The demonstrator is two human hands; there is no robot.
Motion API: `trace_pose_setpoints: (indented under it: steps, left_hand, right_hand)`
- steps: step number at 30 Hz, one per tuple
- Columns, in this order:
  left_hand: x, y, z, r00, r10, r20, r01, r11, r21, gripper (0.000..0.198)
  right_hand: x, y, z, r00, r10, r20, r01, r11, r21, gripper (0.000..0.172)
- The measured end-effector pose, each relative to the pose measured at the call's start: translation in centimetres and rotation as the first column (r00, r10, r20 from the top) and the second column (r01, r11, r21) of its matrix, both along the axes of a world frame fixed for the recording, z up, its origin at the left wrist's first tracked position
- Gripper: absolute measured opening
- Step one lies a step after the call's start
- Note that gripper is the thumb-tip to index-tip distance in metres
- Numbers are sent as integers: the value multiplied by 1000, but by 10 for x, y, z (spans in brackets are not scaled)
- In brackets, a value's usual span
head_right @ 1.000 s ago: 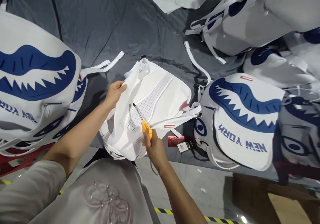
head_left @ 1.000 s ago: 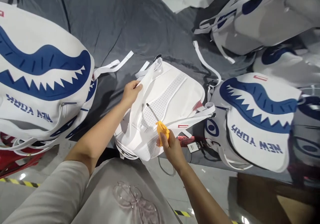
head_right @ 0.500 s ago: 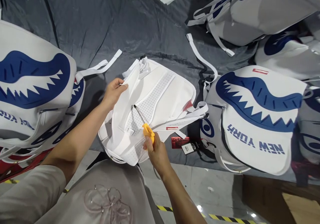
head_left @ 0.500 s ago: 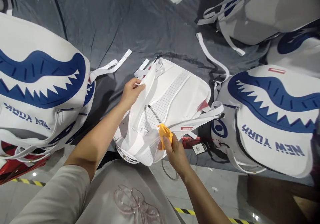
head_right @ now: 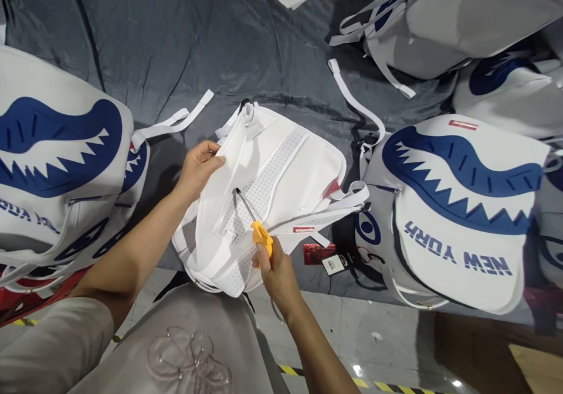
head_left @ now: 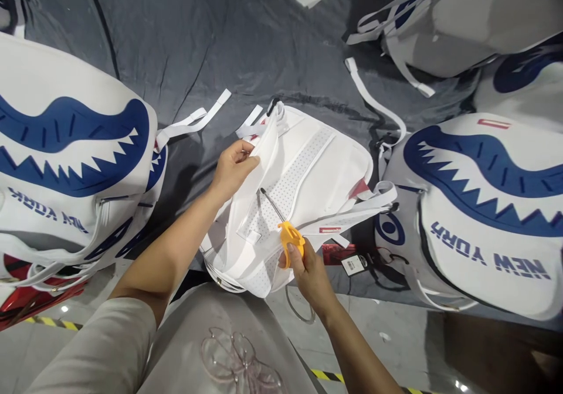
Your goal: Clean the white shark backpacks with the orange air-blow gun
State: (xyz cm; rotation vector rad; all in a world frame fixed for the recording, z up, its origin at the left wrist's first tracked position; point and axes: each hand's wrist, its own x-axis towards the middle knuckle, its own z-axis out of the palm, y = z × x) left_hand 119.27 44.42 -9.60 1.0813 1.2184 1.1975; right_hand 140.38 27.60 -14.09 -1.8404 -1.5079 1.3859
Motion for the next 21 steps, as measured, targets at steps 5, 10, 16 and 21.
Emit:
trace_pose_setpoints:
  steps: [5,10,16,21]
  left_hand:
    - [2,-3,-2,1000,-10,-8,10,1000,9,15]
    - [1,-5,-4,1000,-15,-6,15,1000,18,21]
    - [1,-2,-10,1000,20,12,-19,999,-47,15]
    - [-3,-15,1,979,170,112,-140,962,-236,14]
  right_hand:
    - [1,1,-3,1000,0,-10,0,1000,-8,47]
    - [1,-1,-3,1000,-2,-25,2,1000,-1,47]
    - [-2,6,4,980,-164,-114,160,986,-38,48]
    - [14,25,26,853,-400,-335,393,915,-89,53]
